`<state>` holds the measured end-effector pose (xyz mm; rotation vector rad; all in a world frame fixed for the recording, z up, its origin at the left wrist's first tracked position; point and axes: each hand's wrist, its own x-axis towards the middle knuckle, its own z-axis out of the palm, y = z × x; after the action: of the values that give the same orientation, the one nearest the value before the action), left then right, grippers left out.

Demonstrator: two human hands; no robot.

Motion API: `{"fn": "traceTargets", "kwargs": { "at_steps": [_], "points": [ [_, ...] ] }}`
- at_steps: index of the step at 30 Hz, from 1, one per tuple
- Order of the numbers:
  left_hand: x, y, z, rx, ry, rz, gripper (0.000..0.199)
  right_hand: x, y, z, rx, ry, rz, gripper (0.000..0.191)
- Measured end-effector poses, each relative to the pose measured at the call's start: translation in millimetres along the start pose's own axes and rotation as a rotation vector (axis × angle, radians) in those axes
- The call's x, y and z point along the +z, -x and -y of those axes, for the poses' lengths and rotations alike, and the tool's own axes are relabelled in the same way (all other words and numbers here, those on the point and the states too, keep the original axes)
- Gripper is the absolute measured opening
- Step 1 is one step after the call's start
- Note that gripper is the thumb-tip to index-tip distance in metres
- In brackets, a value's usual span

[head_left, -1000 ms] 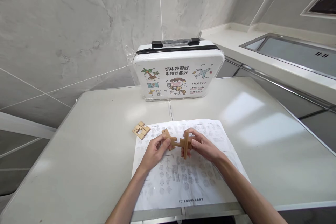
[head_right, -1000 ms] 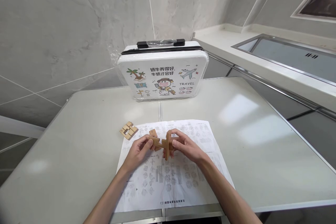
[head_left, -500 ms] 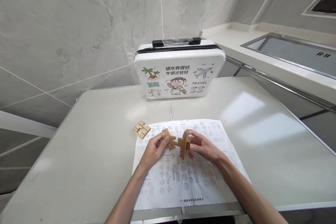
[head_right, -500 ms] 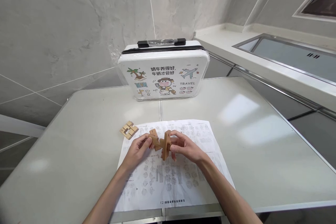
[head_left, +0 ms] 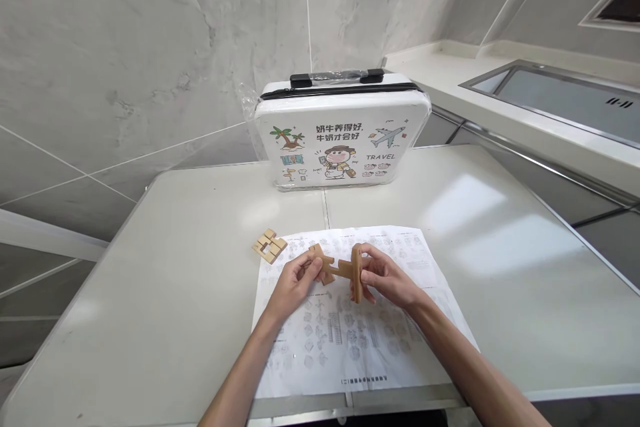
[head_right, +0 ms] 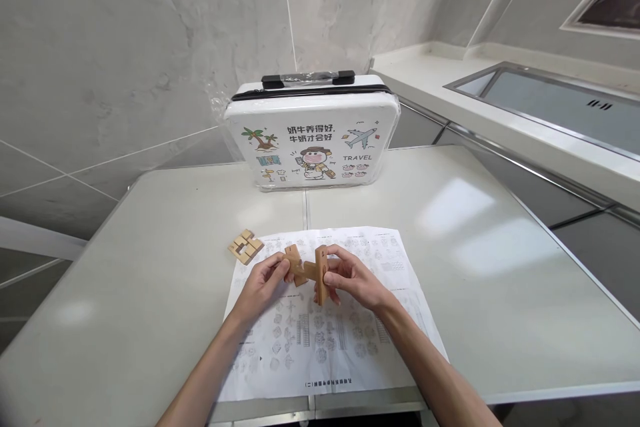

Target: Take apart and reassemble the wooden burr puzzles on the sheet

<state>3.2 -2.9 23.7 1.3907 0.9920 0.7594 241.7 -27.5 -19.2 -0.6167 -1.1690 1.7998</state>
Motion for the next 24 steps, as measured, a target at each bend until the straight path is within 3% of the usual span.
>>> {"fn": "traceTargets", "kwargs": {
  "at_steps": [6, 12, 18, 24],
  "points": [
    [-0.4, -0.4, 0.3, 0.007, -0.019, -0.021, 0.044, 1.1, 0.1, -1.3, -0.005, 0.027, -0.052, 0.03],
    [-3.1, 0.3, 0.4, 0.021, -0.027, -0.043, 0.042, 1.8, -1.6, 2.0, 0.015, 0.018, 0.006, 0.031],
    [0.2, 1.9, -2.4, 0.053, -0.033, -0.104, 0.042, 0.3, -2.5, -2.3, 0.049, 0.028, -0.067, 0.033],
    [1.6, 1.7, -1.4, 0.08, -0.063, -0.125, 0.04, -1.4, -2.5, -7.2, -0.01, -0.03, -0.053, 0.032]
  ]
}}
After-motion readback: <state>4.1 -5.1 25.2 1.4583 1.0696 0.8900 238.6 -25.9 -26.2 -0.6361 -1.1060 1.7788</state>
